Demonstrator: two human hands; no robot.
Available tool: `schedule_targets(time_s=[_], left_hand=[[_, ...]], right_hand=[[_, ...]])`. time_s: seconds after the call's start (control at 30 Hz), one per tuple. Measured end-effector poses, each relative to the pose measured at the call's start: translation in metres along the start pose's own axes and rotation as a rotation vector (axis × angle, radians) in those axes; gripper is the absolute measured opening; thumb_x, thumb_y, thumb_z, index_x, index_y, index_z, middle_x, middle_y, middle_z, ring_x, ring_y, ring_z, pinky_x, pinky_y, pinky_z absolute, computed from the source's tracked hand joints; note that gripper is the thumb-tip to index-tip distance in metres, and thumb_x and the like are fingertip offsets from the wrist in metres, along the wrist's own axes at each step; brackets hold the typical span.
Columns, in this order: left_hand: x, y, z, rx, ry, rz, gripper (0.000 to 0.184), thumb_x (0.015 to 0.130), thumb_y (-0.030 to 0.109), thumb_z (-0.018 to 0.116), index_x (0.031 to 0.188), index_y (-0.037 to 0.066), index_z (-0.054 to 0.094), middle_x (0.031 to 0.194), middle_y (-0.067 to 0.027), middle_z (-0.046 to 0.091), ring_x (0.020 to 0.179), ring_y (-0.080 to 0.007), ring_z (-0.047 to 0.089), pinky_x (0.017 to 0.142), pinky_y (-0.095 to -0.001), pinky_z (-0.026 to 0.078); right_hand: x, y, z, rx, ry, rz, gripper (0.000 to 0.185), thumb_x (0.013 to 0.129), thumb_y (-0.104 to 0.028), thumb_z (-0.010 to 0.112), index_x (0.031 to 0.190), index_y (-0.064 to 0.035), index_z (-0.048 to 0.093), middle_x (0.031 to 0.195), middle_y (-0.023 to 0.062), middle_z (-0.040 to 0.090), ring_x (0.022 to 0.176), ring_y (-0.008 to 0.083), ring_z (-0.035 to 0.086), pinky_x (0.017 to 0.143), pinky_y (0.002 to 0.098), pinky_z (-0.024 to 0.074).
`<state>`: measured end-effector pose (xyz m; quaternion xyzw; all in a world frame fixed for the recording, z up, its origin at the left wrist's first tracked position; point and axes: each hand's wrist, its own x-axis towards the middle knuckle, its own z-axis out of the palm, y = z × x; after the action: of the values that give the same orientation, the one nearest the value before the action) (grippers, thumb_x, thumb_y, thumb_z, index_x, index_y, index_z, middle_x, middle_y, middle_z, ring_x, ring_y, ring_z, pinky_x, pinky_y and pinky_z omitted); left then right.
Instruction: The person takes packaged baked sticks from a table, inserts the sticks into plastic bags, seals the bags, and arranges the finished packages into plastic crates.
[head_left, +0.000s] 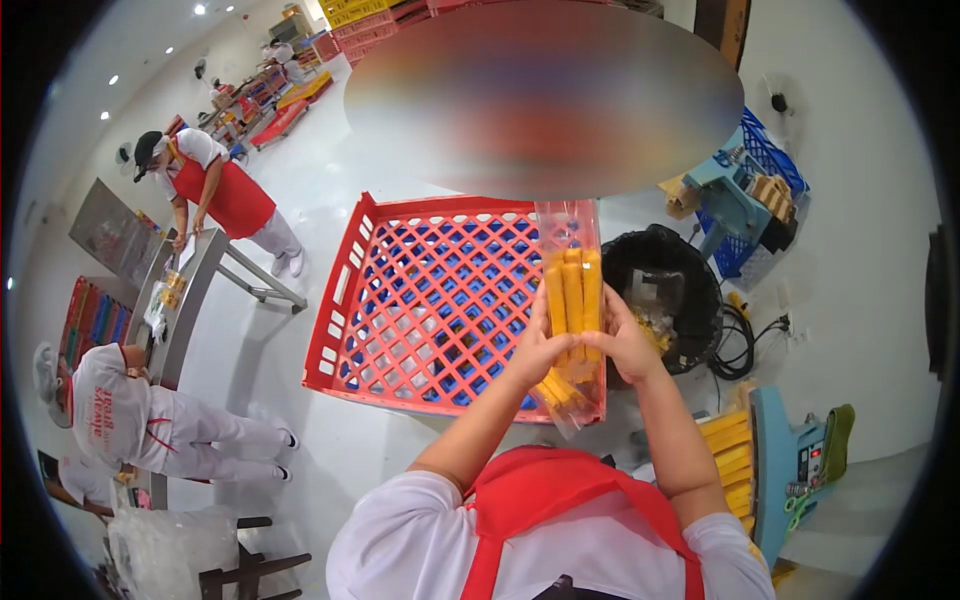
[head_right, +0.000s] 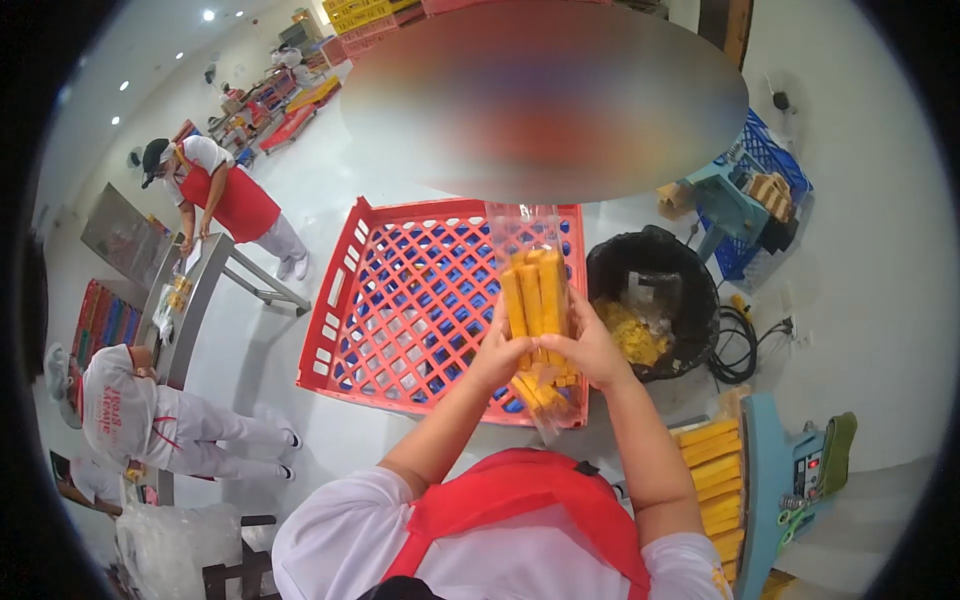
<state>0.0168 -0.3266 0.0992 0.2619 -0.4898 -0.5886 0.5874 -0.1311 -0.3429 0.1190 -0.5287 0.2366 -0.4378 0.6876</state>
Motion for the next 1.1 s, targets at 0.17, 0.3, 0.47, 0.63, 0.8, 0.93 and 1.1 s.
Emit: schedule_targets(time_s=[0.17,0.3,0.47,0.63,0.8,0.93,1.1], left_hand=[[-0.002,0.008,0.008,0.039,0.007,-0.164,0.076,0.072,-0.001,0.051,0.135,0.006,0.009,0.131,-0.0101,0.029,0.12,-0.0197,0.032,0.097,-0.0311,0.028],[-0.001,0.033,0.023,0.077,-0.044,-0.153,0.068,0.075,-0.001,0.05,0.133,0.005,0.014,0.125,-0.01,0.036,0.116,-0.0191,0.038,0.095,-0.0312,0.032],[-0.003,0.047,0.032,0.094,-0.046,-0.113,0.061,0.077,0.001,0.052,0.129,0.004,0.021,0.12,-0.0102,0.041,0.112,-0.0187,0.041,0.092,-0.0311,0.034],[-0.002,0.039,0.029,-0.183,0.033,-0.052,0.057,0.079,0.011,0.057,0.127,0.006,0.027,0.119,-0.0071,0.044,0.111,-0.0188,0.043,0.093,-0.0325,0.035],[0.0,0.04,0.018,-0.793,-0.008,-0.116,0.05,0.077,0.023,0.062,0.12,0.009,0.041,0.119,-0.0021,0.048,0.109,-0.0196,0.046,0.093,-0.0352,0.036],[0.008,0.042,0.008,-0.671,-0.126,-0.055,0.052,0.075,0.023,0.065,0.119,0.008,0.043,0.118,-0.0037,0.049,0.108,-0.019,0.047,0.092,-0.0351,0.037],[0.002,0.048,0.026,-0.107,-0.291,0.065,0.078,0.064,0.022,0.074,0.126,0.003,0.031,0.129,-0.0103,0.035,0.115,-0.0206,0.04,0.092,-0.0328,0.036]], right_hand=[[-0.009,-0.012,-0.003,-0.051,0.073,-0.045,0.075,0.072,0.0,0.059,0.133,-0.0011,0.016,0.13,0.0101,0.033,0.119,0.0186,0.035,0.098,0.0315,0.0287],[-0.012,-0.016,-0.003,-0.034,0.022,-0.114,0.076,0.072,0.0,0.059,0.134,-0.0011,0.015,0.132,0.0096,0.031,0.12,0.0171,0.033,0.098,0.0304,0.0279],[-0.012,-0.018,-0.003,-0.093,0.013,-0.179,0.076,0.072,0.001,0.06,0.133,-0.0004,0.016,0.132,0.0092,0.03,0.12,0.0156,0.032,0.098,0.0293,0.0268],[-0.026,-0.051,0.02,-0.368,0.011,-0.207,0.073,0.073,-0.001,0.06,0.133,0.0002,0.018,0.13,0.0099,0.033,0.118,0.0163,0.035,0.096,0.0288,0.0289],[-0.03,-0.054,0.019,-0.387,0.17,-0.291,0.06,0.081,-0.016,0.055,0.132,-0.0051,0.024,0.13,0.0116,0.033,0.118,0.0197,0.036,0.093,0.0358,0.0339],[-0.032,-0.031,-0.01,0.274,0.074,0.315,0.046,0.09,-0.037,0.033,0.124,-0.0065,0.035,0.119,0.0109,0.046,0.101,0.0201,0.052,0.067,0.0338,0.0498],[-0.039,-0.023,0.0,0.62,-0.026,0.172,0.047,0.09,-0.039,0.029,0.124,-0.0075,0.038,0.119,0.0092,0.048,0.106,0.0215,0.05,0.081,0.0405,0.0457]])
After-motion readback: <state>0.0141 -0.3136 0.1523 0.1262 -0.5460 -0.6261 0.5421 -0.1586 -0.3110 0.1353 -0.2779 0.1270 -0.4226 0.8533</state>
